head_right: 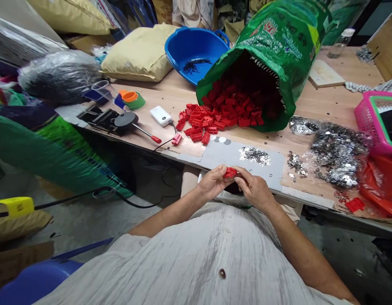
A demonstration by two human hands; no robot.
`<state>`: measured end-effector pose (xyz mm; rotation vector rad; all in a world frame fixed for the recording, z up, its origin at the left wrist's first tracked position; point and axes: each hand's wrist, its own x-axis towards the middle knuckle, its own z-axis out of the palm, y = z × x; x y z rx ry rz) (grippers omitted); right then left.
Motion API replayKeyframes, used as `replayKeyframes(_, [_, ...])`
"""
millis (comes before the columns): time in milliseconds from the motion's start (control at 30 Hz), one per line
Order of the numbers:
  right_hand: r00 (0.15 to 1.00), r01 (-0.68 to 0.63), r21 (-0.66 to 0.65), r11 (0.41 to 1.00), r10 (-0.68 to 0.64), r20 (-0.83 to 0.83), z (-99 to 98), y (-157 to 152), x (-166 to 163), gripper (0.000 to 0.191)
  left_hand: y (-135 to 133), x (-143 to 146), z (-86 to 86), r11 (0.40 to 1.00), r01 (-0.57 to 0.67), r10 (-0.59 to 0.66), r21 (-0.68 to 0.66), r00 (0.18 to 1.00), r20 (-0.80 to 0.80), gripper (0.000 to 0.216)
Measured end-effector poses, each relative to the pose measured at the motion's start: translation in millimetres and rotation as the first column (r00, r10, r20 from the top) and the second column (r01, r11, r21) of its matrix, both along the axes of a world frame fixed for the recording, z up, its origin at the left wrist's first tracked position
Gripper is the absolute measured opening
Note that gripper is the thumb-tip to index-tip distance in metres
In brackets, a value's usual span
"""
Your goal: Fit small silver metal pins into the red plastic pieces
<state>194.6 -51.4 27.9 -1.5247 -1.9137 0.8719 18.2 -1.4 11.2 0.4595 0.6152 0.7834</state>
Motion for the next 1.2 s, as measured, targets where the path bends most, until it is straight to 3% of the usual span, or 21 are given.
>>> replayKeyframes(167, [0.996, 0.075, 0.102, 0.992, -0.080, 0.047, 1.5, -1, -4, 0.040, -5, 5, -1.5, 0.992, -0.006, 0.020, -0.124, 0.994, 0.106, 0.014])
replayKeyframes(267, [0.992, 0.124, 0.116, 0.986, -0.119, -0.050, 0.5, 0, -5, 0.038, -8, 8, -1.0, 0.993, -0.015, 0.028, -0.121, 0.994, 0.108, 0.014])
replayKeyframes(367, [0.982, 0.126, 0.050, 0.991, -0.117, -0.150, -3.5, 0, -5, 0.040, -9, 8, -0.8, 0.996, -0.013, 0.021, -0.089, 0.996, 0.090, 0.020])
replayKeyframes(467, [0.982, 0.139, -0.018, 0.990, -0.140, -0.129, -7.8, -3, 1, 0.043, -12, 1, -4.5, 0.999, 0.029, -0.029, -0.033, 1.000, 0.006, 0.031])
replayKeyframes(533, [0.978, 0.198, -0.019, 0.980, -0.199, -0.064, -10.9, -7, 11, 0.043, -14, -7, -11.1, 0.994, 0.099, -0.092, 0.039, 0.985, -0.147, 0.036])
replayKeyframes(633, [0.930, 0.365, 0.067, 0.929, -0.367, 0.030, -18.9, -14, 40, 0.037, -15, -19, -26.4, 0.940, 0.231, -0.073, 0.250, 0.854, -0.516, 0.029])
replayKeyframes(733, [0.840, 0.519, 0.164, 0.839, -0.536, 0.082, -29.6, -25, 79, 0.030, -15, -28, -41.2, 0.771, 0.456, 0.089, 0.445, 0.614, -0.784, 0.015])
replayKeyframes(800, [0.770, 0.583, 0.225, 0.781, -0.619, 0.152, -35.2, -33, 104, 0.028, -14, -31, -47.1, 0.688, 0.563, 0.166, 0.457, 0.491, -0.855, 0.013])
replayKeyframes(900, [0.697, 0.590, 0.285, 0.755, -0.655, 0.293, -39.0, -41, 130, 0.025, -14, -33, -49.4, 0.667, 0.624, 0.166, 0.408, 0.410, -0.897, 0.026])
replayKeyframes(1033, [0.662, 0.574, 0.281, 0.769, -0.638, 0.393, -39.0, -43, 137, 0.021, -11, -33, -44.2, 0.654, 0.655, 0.133, 0.379, 0.394, -0.909, 0.028])
replayKeyframes(1200, [0.620, 0.590, 0.262, 0.764, -0.636, 0.459, -41.1, -40, 131, 0.022, 6, -39, -25.9, 0.692, 0.575, 0.075, 0.436, 0.543, -0.836, 0.023])
